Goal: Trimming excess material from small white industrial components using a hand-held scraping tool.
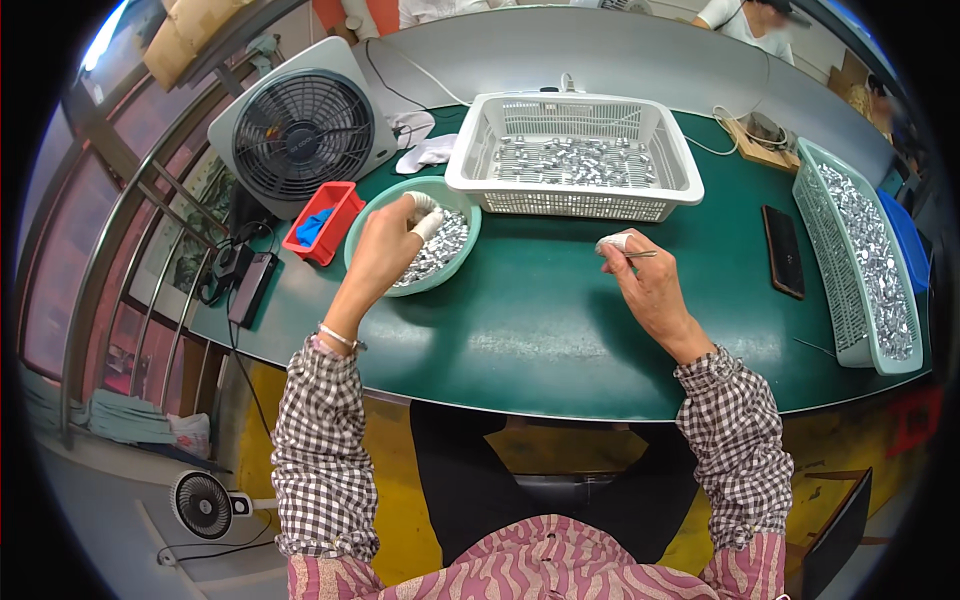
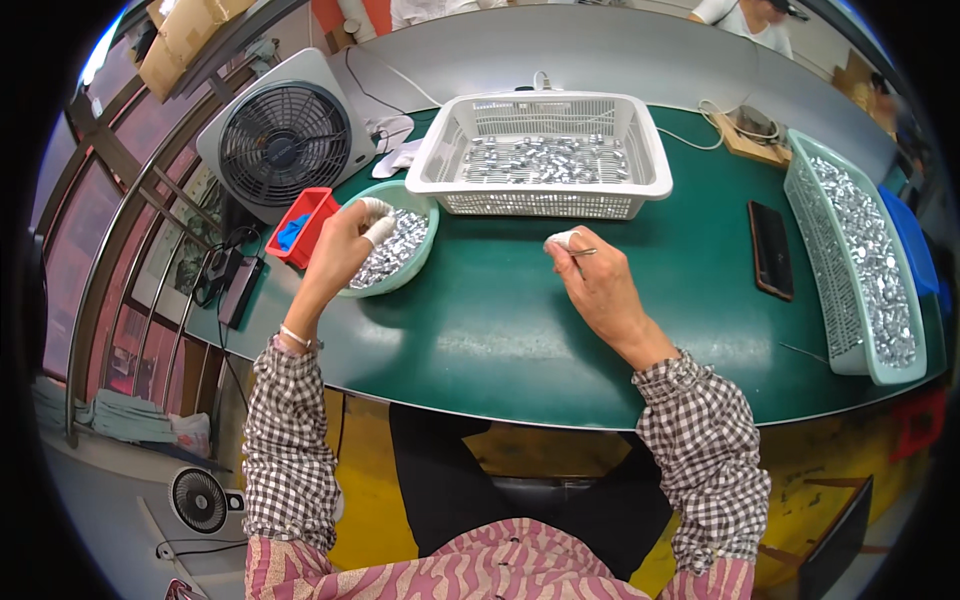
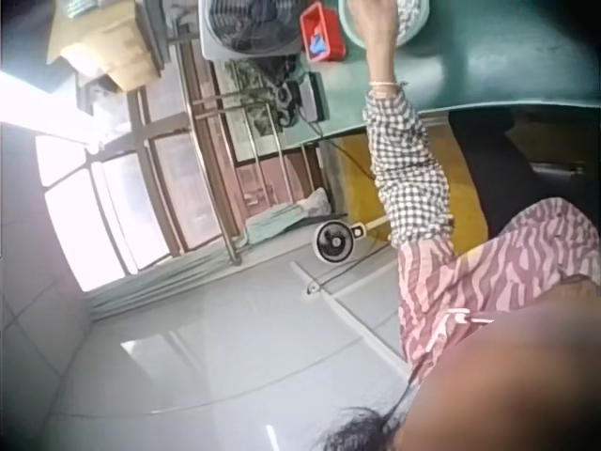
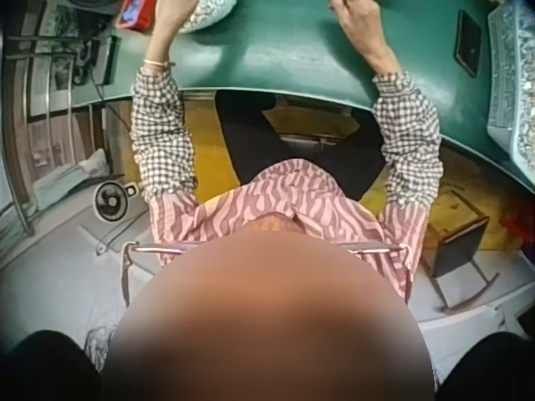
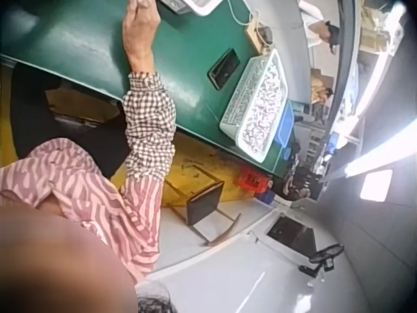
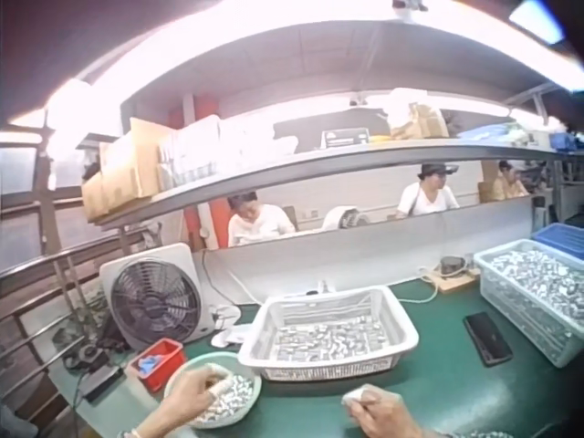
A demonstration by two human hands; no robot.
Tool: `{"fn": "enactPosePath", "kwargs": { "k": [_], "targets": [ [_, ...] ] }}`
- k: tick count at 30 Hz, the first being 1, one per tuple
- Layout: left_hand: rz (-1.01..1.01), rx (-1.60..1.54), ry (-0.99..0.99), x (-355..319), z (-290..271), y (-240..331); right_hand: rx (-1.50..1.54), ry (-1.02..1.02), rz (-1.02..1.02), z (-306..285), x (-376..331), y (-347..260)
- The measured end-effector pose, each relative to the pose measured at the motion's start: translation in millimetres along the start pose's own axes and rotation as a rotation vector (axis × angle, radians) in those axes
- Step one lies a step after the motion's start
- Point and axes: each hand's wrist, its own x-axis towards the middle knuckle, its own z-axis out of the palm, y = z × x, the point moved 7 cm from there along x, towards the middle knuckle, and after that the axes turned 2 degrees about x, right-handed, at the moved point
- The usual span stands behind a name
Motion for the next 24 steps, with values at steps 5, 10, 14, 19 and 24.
{"fn": "enactPosePath", "kwargs": {
  "k": [5, 10, 14, 19, 24],
  "targets": [
    [-0.126, -1.243, -0.361, -14.5, 64.7, 62.7, -0.044, 0.038, -0.048, -5.3, 0.9, -4.2],
    [-0.237, -1.563, -0.451, -0.3, 123.8, 61.8, -0.065, 0.162, -0.036, -13.8, 3.9, -8.2],
    [-0.267, -1.539, -0.440, 12.3, 154.0, 64.9, -0.086, 0.192, -0.011, -16.3, 2.4, -3.7],
    [-0.267, -1.556, -0.481, 7.9, 165.8, 56.6, -0.100, 0.226, -0.060, -21.8, 1.3, -8.3],
    [-0.281, -1.576, -0.520, 2.3, 168.4, 59.7, 0.040, 0.230, -0.061, -23.9, 0.6, -16.3]
  ]
}}
